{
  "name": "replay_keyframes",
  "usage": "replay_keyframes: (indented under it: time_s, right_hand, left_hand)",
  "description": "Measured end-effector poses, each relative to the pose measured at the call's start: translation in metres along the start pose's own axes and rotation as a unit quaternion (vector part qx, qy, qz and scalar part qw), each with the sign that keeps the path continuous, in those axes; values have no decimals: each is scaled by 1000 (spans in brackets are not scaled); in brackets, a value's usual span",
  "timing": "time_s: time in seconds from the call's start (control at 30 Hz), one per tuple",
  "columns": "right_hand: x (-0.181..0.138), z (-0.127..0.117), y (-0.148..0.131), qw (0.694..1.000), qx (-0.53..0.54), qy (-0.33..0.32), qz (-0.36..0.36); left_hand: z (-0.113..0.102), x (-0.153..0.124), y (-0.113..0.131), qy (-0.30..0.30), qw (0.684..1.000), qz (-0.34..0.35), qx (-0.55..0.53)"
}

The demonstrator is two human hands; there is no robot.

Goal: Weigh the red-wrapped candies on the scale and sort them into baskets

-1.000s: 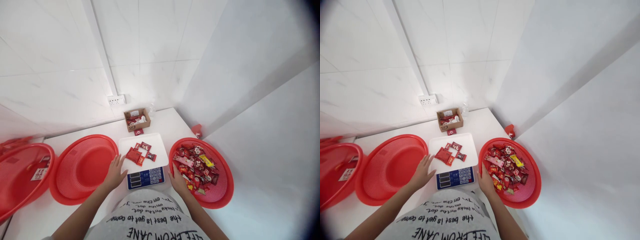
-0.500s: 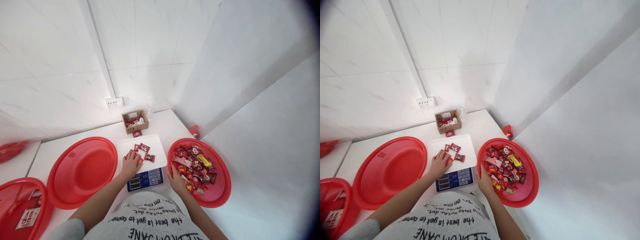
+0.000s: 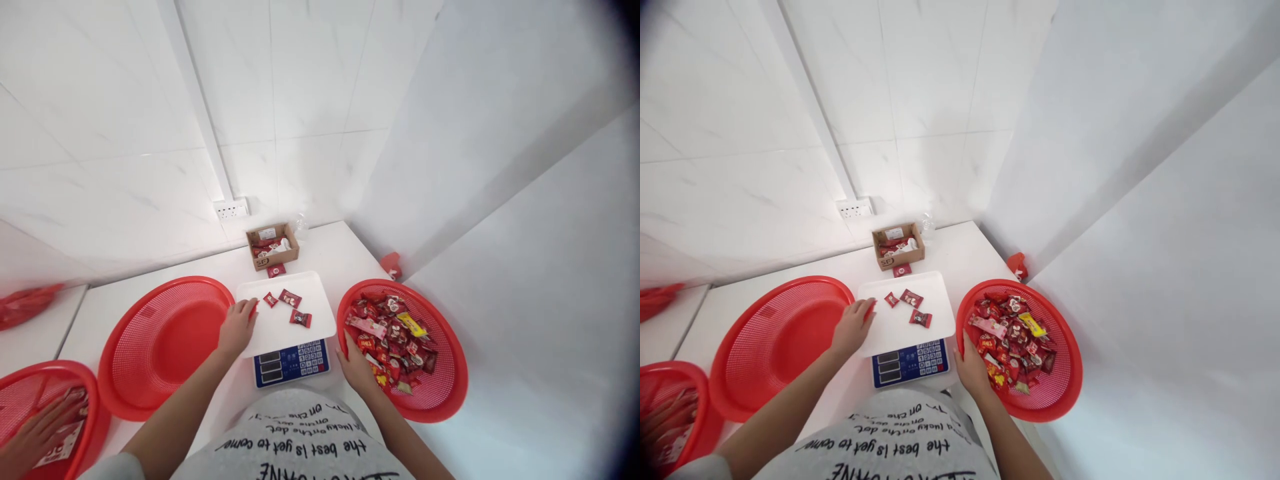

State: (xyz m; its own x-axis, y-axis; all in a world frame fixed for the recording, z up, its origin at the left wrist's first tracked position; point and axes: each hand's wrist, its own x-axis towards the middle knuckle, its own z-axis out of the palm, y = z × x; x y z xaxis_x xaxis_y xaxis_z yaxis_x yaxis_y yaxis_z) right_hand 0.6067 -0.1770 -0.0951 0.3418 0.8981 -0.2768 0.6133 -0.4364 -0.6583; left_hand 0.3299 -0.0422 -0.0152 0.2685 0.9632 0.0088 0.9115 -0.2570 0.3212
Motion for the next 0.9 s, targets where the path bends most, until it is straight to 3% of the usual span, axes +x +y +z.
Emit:
replay_keyframes:
  time_s: [0.17,0.33,0.5,0.63,0.77,0.9]
  right_hand:
    - [0,-2,-2,1000,-10,-9,9]
    - [-1,-3,-4,1000,-9,2,4]
    - [0,-1,-2,1000,4,2,4]
    - [1,1,0,1000,9,0,8]
    - [1,1,-3,1000,9,4,13]
    - [0,0,-4,1000,8,9,9]
  left_hand:
    - [-26,-7,-44,40,993,-102,31]
    - [-3,-12,-59,47,991,-83,90]
    - [43,5,-28,-11,999,31,6]
    - [70,32,10,-81,993,67,-45]
    - [80,56,43,-122,985,124,-14]
    - [83,58,64,-143,966,214,18]
